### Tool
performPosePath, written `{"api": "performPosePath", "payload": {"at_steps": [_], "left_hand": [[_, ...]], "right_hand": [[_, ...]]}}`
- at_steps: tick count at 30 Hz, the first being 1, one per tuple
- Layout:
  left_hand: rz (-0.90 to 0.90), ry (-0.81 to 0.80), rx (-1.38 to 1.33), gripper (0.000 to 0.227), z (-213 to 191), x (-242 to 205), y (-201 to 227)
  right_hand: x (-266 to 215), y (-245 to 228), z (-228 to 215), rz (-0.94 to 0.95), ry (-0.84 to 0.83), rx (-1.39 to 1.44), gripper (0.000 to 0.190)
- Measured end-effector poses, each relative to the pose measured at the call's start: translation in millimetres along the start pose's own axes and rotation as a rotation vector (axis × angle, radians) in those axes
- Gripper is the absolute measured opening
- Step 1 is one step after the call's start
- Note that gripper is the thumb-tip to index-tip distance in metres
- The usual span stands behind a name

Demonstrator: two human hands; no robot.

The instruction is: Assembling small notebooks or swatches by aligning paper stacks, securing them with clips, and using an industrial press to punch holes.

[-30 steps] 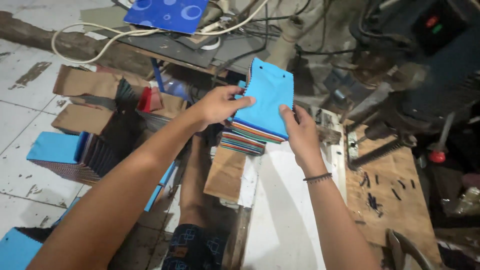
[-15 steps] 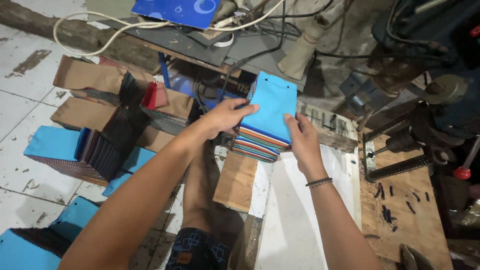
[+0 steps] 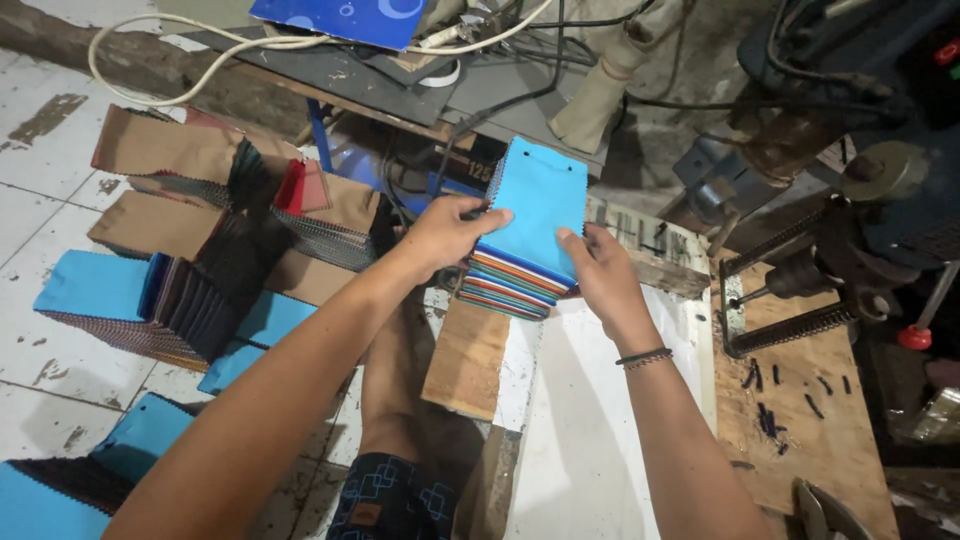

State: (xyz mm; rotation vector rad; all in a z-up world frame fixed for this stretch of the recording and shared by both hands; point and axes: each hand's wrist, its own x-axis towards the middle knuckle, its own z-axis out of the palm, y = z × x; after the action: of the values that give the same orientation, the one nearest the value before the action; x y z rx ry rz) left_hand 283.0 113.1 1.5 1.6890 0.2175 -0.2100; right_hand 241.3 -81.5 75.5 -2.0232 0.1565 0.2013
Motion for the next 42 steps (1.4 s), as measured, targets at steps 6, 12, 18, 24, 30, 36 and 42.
{"api": "performPosePath", "payload": {"at_steps": [6,12,18,24,30,36,42], "left_hand": [[0.117,0.109,0.263,0.056,1.4,27.6,-30.5],[-0.054,-0.032,-0.441,0.087,23.8,-63.2,35.0],[0.089,-0.006,-0.255,0.090,50.1,22.8,-30.0],[0.221,0.078,-0.425,0.082,80.1,22.1,-14.7],[0.231,0.110,-0.337,0.089,57.0,6.1,-7.6],[0.135,0.106,-0.434,0.079,19.7,-71.2,12.1],[0.133,0.601,-0.275,0.050,-31.0,-60.9,-156.8]], "right_hand": [[33.5,41.3,-6.7,-0.057,0.038,-0.100,0.073],[-31.4,-40.0,16.1,0.002,0.009,0.406,0.070],[4.7,16.7,22.2,0.126,-0.030,0.536,0.071],[-6.8,-9.9,36.2,0.012,-0.007,0.547,0.069],[80.3,104.5,19.3,-0.021,0.064,0.454,0.063],[35.0,33.0,16.7,-0.096,0.147,0.069,0.069],[-35.0,-13.8,82.7,-1.062,0.329,-0.152,0.043]]}}
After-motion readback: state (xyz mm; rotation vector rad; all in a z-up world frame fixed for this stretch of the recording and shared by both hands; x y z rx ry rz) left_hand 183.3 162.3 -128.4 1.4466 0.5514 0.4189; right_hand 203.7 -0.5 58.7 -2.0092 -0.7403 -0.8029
